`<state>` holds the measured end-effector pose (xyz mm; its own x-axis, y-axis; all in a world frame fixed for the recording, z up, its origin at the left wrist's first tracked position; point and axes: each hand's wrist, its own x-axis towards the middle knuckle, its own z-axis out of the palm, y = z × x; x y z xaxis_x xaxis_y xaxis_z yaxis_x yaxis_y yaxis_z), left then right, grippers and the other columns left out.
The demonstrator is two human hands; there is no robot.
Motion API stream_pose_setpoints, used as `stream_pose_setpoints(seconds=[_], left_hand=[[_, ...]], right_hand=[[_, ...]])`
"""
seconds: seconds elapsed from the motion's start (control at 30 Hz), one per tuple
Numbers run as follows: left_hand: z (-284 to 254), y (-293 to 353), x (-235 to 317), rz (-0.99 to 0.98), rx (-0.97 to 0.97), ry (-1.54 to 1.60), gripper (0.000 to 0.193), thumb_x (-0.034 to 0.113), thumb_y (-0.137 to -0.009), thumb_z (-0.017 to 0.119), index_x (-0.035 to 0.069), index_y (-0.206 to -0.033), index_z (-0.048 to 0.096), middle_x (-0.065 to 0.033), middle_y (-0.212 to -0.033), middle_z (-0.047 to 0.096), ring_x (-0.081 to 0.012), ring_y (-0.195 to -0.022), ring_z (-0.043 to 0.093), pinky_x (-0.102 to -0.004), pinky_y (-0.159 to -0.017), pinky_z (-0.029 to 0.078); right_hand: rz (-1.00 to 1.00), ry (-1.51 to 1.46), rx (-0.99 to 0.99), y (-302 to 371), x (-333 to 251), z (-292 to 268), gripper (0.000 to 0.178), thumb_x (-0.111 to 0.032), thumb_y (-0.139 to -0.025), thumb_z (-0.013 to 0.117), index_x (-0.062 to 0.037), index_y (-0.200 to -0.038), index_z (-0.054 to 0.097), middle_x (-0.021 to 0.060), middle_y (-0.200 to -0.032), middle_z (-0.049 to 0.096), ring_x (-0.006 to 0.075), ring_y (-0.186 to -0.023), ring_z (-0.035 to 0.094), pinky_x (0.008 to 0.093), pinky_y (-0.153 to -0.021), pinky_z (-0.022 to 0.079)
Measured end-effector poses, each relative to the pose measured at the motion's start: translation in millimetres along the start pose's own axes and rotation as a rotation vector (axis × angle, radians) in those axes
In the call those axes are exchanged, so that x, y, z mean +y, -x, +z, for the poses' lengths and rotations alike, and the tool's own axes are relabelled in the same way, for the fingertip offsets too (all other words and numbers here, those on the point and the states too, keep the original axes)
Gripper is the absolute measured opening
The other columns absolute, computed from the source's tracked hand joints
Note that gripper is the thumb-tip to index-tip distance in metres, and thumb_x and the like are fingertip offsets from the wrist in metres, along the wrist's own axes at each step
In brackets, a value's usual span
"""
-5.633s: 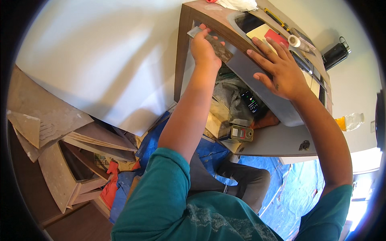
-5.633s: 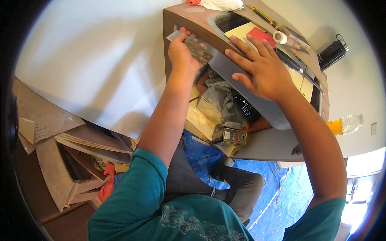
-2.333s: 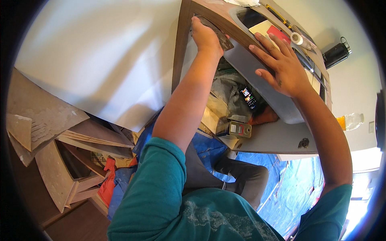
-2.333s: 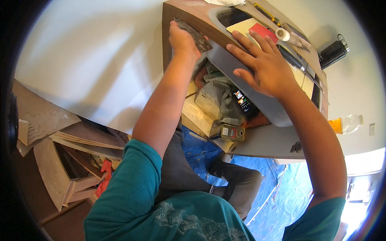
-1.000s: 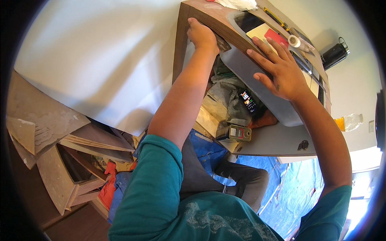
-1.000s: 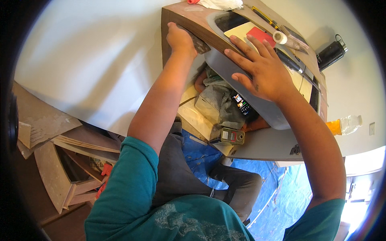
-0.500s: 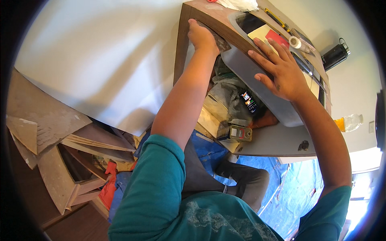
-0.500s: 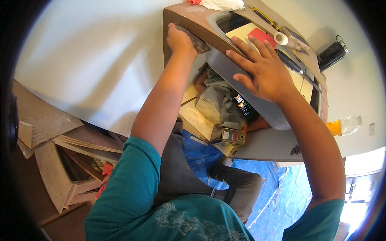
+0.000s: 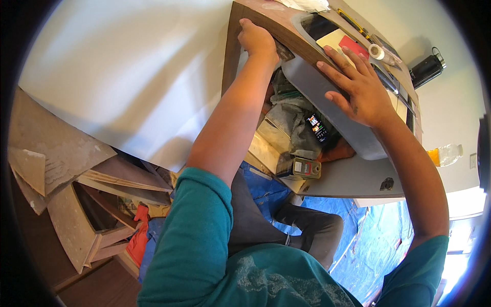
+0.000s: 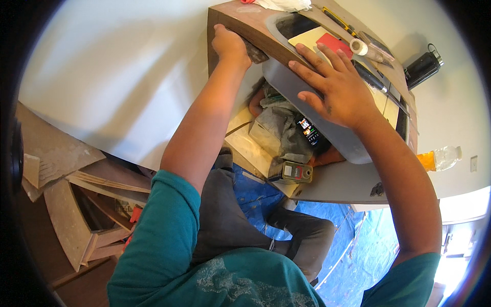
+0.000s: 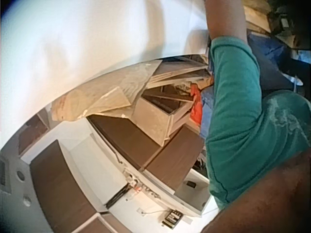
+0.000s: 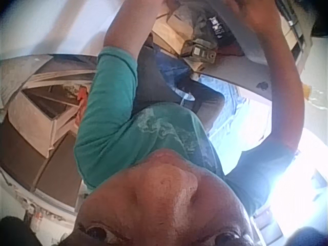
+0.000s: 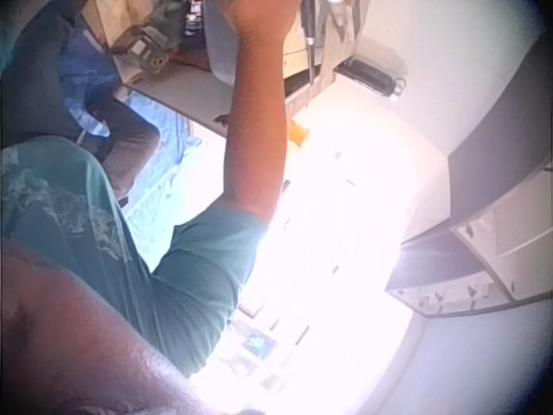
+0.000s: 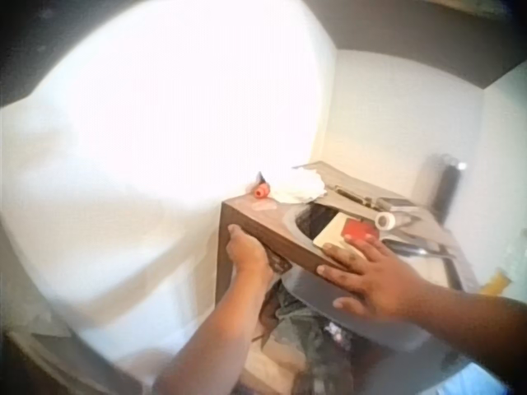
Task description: The person sits on the floor and uses a chisel to remove old adhesive or material from the edge of a wooden cabinet. They repeatedly scrape along the curved edge, occasionally pausing to inspect the surface.
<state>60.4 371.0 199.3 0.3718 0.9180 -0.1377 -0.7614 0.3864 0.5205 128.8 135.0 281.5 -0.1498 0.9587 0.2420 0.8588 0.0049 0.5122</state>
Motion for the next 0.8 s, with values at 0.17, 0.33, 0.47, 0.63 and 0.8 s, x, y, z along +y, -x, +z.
stream_pose_setpoints(seconds=[0.17,0.33,0.47,0.63,0.8], left_hand=[[1.4,-8.2,-3.6,0.01,0.028,-0.007,0.067,0.05,-0.107,0.032,-0.005,-0.146,0.037,-0.0219,-0.144,0.048,-0.0355,-0.127,0.054,-0.0487,-0.103,0.046],[3.6,-2.0,-2.5,-0.009,0.091,0.011,0.07,0.053,-0.107,0.033,-0.006,-0.144,0.039,-0.0219,-0.139,0.05,-0.0331,-0.123,0.055,-0.0483,-0.101,0.047],[-14.3,14.1,4.8,-0.091,0.041,0.042,0.059,0.054,-0.104,0.039,0.0,-0.124,0.053,-0.0137,-0.107,0.06,-0.0283,-0.091,0.063,-0.0519,-0.079,0.055],[-38.4,18.0,9.1,0.043,0.103,-0.096,0.027,0.032,-0.098,0.058,0.006,-0.102,0.059,-0.0051,-0.08,0.054,-0.021,-0.066,0.056,-0.0462,-0.058,0.053],[-47.3,13.2,4.2,0.083,-0.02,-0.181,0.02,0.014,-0.092,0.063,0.004,-0.11,0.06,-0.0057,-0.083,0.058,-0.0199,-0.068,0.059,-0.0414,-0.058,0.055]], right_hand=[[0.002,-0.026,-0.025,-1.1,-0.3,-1.4,0.055,-0.041,-0.094,0.062,-0.026,-0.146,0.053,0.0008,-0.161,0.037,0.0388,-0.142,0.04,0.0562,-0.118,0.032],[0.0,-0.014,-0.024,-2.2,-1.6,-3.1,0.054,-0.041,-0.094,0.062,-0.0254,-0.146,0.053,0.0012,-0.162,0.037,0.0391,-0.142,0.04,0.0559,-0.117,0.033],[0.0,-0.011,-0.027,-1.2,-1.5,-2.9,0.054,-0.04,-0.095,0.061,-0.0246,-0.146,0.053,0.0016,-0.162,0.037,0.0392,-0.142,0.04,0.0557,-0.117,0.033],[-0.006,-0.013,-0.026,-2.5,-1.5,-3.4,0.054,-0.04,-0.095,0.061,-0.0242,-0.146,0.053,0.0021,-0.162,0.037,0.0392,-0.142,0.039,0.0555,-0.117,0.032],[-0.006,0.009,-0.026,-3.6,-0.5,-2.7,0.054,-0.04,-0.095,0.061,-0.0241,-0.146,0.053,0.0027,-0.162,0.037,0.0398,-0.142,0.039,0.0553,-0.117,0.032]])
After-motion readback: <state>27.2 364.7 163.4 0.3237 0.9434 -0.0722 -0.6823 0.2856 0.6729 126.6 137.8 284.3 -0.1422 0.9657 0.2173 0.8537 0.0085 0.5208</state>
